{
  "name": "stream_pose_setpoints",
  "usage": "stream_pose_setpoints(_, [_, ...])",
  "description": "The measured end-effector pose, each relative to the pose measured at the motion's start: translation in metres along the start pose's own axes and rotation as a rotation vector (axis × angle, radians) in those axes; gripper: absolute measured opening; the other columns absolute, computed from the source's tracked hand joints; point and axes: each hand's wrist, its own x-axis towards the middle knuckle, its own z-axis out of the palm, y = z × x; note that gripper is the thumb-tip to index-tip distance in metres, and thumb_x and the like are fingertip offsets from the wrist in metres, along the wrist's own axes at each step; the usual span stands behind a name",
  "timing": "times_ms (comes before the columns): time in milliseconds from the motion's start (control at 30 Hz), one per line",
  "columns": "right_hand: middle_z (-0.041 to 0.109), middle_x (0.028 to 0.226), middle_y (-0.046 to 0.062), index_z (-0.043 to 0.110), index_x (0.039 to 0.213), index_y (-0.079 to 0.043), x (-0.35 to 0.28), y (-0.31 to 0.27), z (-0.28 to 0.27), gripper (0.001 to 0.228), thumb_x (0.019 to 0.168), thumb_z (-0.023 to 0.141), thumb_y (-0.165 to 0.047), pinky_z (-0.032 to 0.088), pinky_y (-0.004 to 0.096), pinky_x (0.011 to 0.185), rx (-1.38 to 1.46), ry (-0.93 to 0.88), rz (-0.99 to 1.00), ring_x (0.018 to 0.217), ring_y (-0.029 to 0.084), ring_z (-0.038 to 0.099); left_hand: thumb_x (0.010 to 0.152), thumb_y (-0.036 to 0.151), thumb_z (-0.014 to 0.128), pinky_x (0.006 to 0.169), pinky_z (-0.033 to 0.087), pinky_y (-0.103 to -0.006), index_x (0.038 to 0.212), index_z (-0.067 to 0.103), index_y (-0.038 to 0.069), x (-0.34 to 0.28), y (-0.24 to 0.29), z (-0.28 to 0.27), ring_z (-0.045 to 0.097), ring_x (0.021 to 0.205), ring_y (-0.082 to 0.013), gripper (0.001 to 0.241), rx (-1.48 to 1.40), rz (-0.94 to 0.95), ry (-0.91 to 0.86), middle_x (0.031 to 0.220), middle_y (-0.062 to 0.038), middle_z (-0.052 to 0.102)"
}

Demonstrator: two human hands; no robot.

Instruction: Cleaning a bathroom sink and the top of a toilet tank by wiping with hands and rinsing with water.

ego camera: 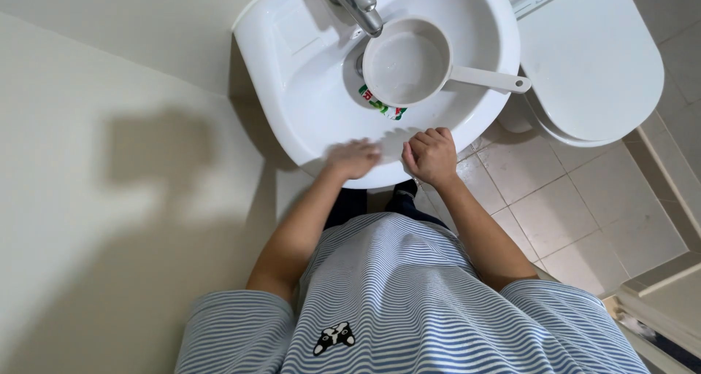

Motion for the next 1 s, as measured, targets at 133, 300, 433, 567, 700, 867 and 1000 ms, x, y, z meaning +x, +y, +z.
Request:
stream_pose_setpoints(133, [0.068,0.077,0.004,0.070,0.075,-0.007,-0.001,0.000,0.001,0.015,0.087,0.072,-0.016,0.045,0.039,0.079,0.001,-0.009,-0.039,0.074,0.023,0.058,0.102,0.044,0.037,0.126,0.003,-0.0552,0.144,0.054,0.027,-0.040,-0.058,-0.023,0.022,0.155,-0.0305,0.049,0.301,-0.295,0.281,0.164,-0.004,0.034])
stream_pose_setpoints(300, [0.074,0.090,0.006,0.074,0.085,-0.009,-0.009,-0.019,0.029,0.033,0.101,0.058,-0.033,0.044,0.051,0.100,-0.243,-0.205,0.147,0.093,0.025,0.066,0.097,0.022,0.063,0.127,0.005,-0.0579,0.093,0.081,0.015,-0.060,-0.085,-0.024,0.029,0.155,-0.0256,0.019,-0.157,-0.109,0.973,0.158,-0.004,0.050])
stream_pose_setpoints(433, [0.074,0.107,0.013,0.072,0.109,-0.007,0.003,-0.091,0.042,0.042,0.101,0.052,-0.042,0.043,0.051,0.099,-0.131,-0.518,0.163,0.101,0.030,0.066,0.088,0.012,0.064,0.127,0.008,-0.0584,0.102,0.080,0.017,-0.050,-0.088,0.004,0.023,0.155,-0.0307,0.021,-0.257,-0.081,1.101,0.160,-0.006,0.043])
stream_pose_setpoints(567, [0.070,0.123,0.015,0.065,0.125,0.000,-0.007,-0.104,0.061,0.049,0.097,0.058,-0.039,0.047,0.045,0.093,-0.045,-0.281,-0.108,0.106,0.031,0.066,0.098,0.010,0.061,0.130,0.013,-0.0568,0.149,0.057,0.016,-0.034,-0.100,0.041,0.015,0.161,-0.0385,0.051,-0.330,-0.026,1.305,0.172,-0.010,0.025])
stream_pose_setpoints(700, [0.069,0.113,0.008,0.068,0.121,-0.004,-0.045,-0.018,0.049,0.030,0.093,0.063,-0.014,0.048,0.043,0.095,0.020,-0.059,-0.301,0.106,0.024,0.066,0.101,0.011,0.062,0.134,0.017,-0.0539,0.166,0.034,0.013,-0.035,-0.099,0.049,0.014,0.164,-0.0391,0.070,-0.347,0.027,1.357,0.176,-0.015,0.016])
stream_pose_setpoints(867, [0.066,0.112,0.010,0.065,0.107,-0.008,-0.035,0.076,-0.006,0.021,0.088,0.057,-0.011,0.037,0.052,0.116,-0.061,0.015,-0.124,0.117,0.028,0.063,0.092,0.013,0.065,0.131,0.015,-0.0571,0.163,0.036,0.013,-0.042,-0.094,0.049,0.013,0.162,-0.0422,0.077,-0.354,-0.004,1.323,0.174,-0.017,0.016])
stream_pose_setpoints(1000, [0.065,0.102,0.009,0.067,0.097,-0.008,-0.025,0.055,0.001,0.015,0.084,0.060,-0.013,0.032,0.061,0.120,-0.093,0.077,0.015,0.117,0.031,0.063,0.087,0.010,0.064,0.132,0.014,-0.0586,0.163,0.038,0.013,-0.041,-0.092,0.045,0.013,0.161,-0.0437,0.080,-0.381,-0.009,1.326,0.174,-0.018,0.016])
